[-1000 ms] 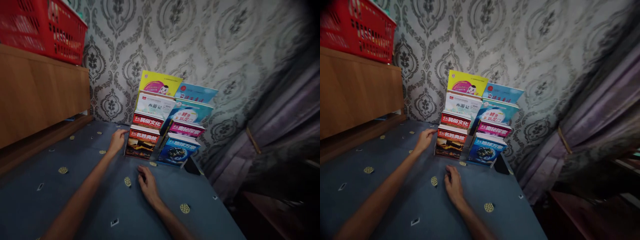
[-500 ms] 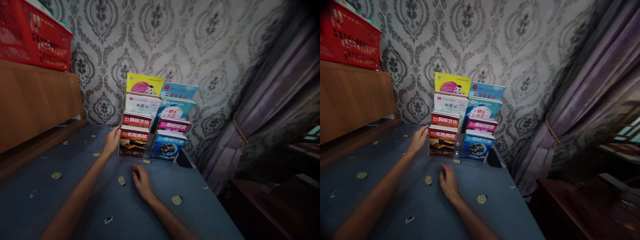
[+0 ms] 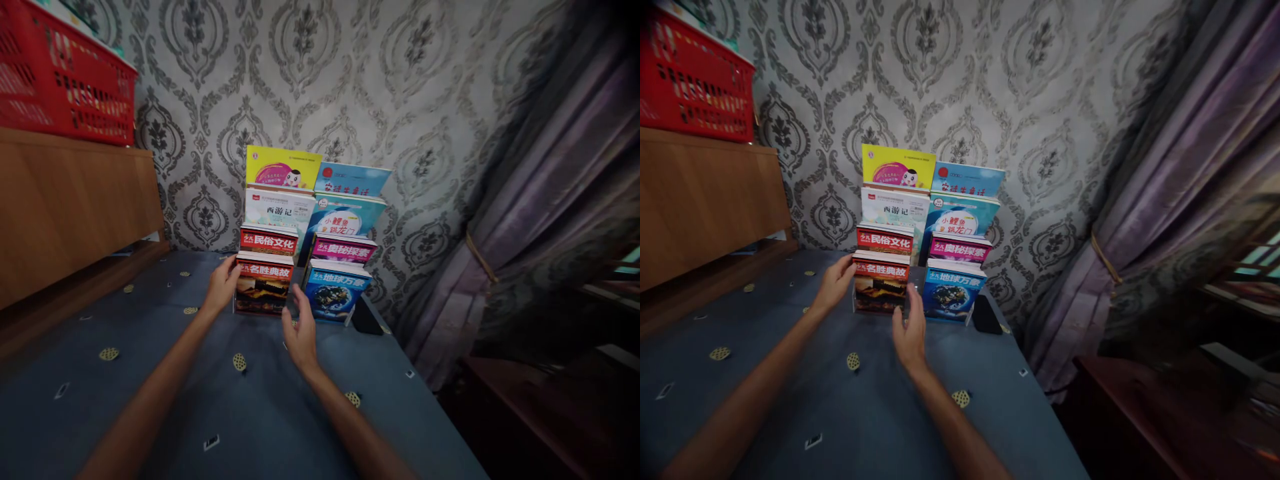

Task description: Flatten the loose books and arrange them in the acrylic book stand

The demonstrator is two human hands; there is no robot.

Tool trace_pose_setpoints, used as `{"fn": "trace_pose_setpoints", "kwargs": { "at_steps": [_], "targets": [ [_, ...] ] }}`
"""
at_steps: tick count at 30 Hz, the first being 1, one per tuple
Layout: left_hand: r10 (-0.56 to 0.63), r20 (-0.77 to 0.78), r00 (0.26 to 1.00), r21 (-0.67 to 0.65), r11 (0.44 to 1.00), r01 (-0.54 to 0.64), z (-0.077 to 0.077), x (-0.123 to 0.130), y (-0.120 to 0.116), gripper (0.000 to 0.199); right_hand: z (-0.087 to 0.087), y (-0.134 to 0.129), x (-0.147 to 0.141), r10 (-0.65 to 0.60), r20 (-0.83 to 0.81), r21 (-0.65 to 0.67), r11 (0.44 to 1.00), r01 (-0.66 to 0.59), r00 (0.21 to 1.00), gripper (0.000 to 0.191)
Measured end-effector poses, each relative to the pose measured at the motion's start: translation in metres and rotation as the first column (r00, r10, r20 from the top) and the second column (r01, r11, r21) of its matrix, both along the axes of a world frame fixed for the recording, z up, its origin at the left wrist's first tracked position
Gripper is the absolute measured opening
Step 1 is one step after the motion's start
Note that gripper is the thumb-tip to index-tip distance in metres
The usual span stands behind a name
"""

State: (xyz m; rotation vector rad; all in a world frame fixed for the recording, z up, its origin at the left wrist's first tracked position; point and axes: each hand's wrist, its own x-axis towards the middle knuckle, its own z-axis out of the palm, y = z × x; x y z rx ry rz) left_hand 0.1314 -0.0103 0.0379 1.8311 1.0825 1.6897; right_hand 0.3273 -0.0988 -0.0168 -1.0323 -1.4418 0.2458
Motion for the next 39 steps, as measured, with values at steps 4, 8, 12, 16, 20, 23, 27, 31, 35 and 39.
{"fn": "trace_pose_setpoints", "kwargs": {
  "at_steps": [4, 8, 12, 16, 20, 23, 27, 31, 35, 39],
  "targets": [
    [0.030, -0.027, 0.999, 0.007, 1.000, -0.030, -0.002, 0.001, 0.001, 0.045, 0.029, 0.026, -0.007, -0.002, -0.085, 0.002, 1.000, 0.002, 0.996, 0.067],
    [0.066, -0.069, 0.995, 0.023, 0.998, -0.065, -0.003, 0.003, -0.001, 0.045, 0.036, 0.050, -0.016, 0.014, -0.199, -0.040, 0.999, -0.023, 0.980, 0.074],
    [0.101, -0.083, 0.991, 0.027, 0.995, -0.100, -0.003, 0.007, -0.004, 0.046, 0.038, 0.063, -0.019, 0.032, -0.252, -0.033, 0.999, -0.042, 0.967, 0.069],
    [0.088, -0.051, 0.995, 0.020, 0.996, -0.087, -0.003, 0.007, -0.005, 0.046, 0.039, 0.068, -0.020, 0.043, -0.280, -0.018, 0.999, -0.050, 0.959, 0.065],
    [0.030, -0.013, 0.999, -0.018, 0.999, -0.030, -0.002, 0.005, -0.003, 0.046, 0.038, 0.068, -0.023, 0.020, -0.294, -0.022, 0.999, -0.028, 0.955, 0.063],
    [-0.019, 0.055, 0.998, -0.050, 0.999, 0.022, -0.002, 0.004, -0.001, 0.048, 0.039, 0.066, -0.024, 0.012, -0.298, -0.019, 1.000, -0.019, 0.954, 0.062],
    [-0.077, 0.134, 0.988, -0.075, 0.993, 0.088, -0.001, 0.005, -0.002, 0.050, 0.040, 0.065, -0.024, 0.010, -0.283, -0.025, 1.000, -0.018, 0.959, 0.062],
    [-0.104, 0.163, 0.981, -0.078, 0.990, 0.118, 0.001, 0.006, -0.003, 0.051, 0.039, 0.065, -0.025, -0.003, -0.266, -0.025, 1.000, -0.004, 0.964, 0.066],
    [-0.105, 0.173, 0.979, -0.079, 0.990, 0.120, 0.001, 0.006, -0.003, 0.051, 0.038, 0.065, -0.024, 0.002, -0.247, -0.017, 1.000, -0.006, 0.969, 0.067],
    [-0.100, 0.117, 0.988, -0.071, 0.992, 0.109, -0.001, 0.003, 0.000, 0.052, 0.036, 0.066, -0.024, -0.010, -0.246, -0.035, 0.999, 0.002, 0.969, 0.067]
  ]
}}
